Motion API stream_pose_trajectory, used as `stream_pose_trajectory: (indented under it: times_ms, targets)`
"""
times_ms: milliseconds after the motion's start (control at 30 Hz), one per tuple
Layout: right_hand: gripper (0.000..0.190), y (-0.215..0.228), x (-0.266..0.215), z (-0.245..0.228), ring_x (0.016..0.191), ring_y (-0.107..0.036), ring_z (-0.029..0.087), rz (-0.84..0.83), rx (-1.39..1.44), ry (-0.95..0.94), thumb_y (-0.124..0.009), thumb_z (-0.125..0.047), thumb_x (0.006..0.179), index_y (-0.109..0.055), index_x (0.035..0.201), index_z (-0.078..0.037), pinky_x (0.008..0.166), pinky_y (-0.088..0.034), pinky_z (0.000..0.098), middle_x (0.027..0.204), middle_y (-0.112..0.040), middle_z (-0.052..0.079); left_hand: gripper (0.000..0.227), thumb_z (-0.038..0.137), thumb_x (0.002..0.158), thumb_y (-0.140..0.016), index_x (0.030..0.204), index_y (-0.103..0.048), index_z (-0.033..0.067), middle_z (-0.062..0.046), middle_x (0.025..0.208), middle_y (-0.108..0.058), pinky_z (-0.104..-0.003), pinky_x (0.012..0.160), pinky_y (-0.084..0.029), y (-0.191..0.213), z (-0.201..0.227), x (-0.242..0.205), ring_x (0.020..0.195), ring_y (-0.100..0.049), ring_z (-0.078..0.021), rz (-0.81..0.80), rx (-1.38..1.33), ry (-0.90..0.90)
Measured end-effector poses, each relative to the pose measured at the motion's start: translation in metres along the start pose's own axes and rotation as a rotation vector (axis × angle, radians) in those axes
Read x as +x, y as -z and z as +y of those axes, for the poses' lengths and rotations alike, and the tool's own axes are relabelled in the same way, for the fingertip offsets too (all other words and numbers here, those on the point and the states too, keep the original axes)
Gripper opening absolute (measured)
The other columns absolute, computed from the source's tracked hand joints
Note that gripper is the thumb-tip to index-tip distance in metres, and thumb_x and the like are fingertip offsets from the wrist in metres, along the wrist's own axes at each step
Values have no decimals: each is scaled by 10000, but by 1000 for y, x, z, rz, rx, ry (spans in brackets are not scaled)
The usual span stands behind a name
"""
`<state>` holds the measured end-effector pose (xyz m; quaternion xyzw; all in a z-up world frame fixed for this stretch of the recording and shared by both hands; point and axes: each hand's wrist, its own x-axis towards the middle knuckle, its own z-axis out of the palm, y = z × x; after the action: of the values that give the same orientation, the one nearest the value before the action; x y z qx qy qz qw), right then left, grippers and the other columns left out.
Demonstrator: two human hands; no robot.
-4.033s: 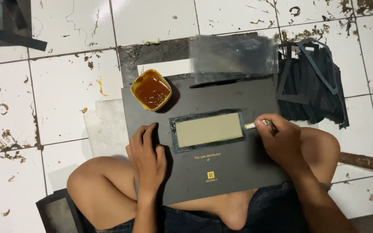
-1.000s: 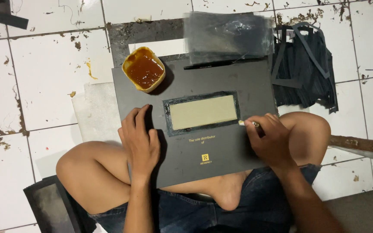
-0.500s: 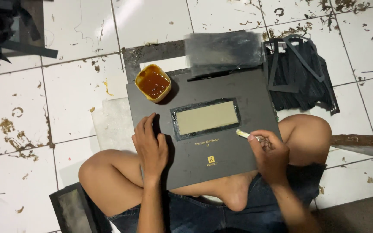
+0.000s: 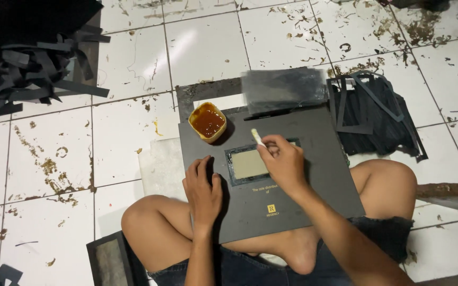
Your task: The person sits on the floor with a black frame board on their lap, presses a beige panel into the frame's recess, then uses a glue stick to apply adhesive around the panel edges and along the frame border, smoothing the adhesive with their fingers and pressing the panel to secure it.
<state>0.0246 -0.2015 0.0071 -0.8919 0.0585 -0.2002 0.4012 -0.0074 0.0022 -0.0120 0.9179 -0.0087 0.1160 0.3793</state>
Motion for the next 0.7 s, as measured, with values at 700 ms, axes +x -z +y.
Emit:
stream_pose_trajectory:
  times_ms: [700]
  targets:
    - [233, -46, 90, 40, 852, -588, 201, 158, -442, 564, -797, -49, 853, -723, 1071, -87, 743, -508, 321, 1007, -652, 79, 392, 84, 916, -506, 1284, -639, 63, -80, 1274, -615, -362, 993, -384, 10, 7, 3, 1111, -586, -252, 14, -208, 84]
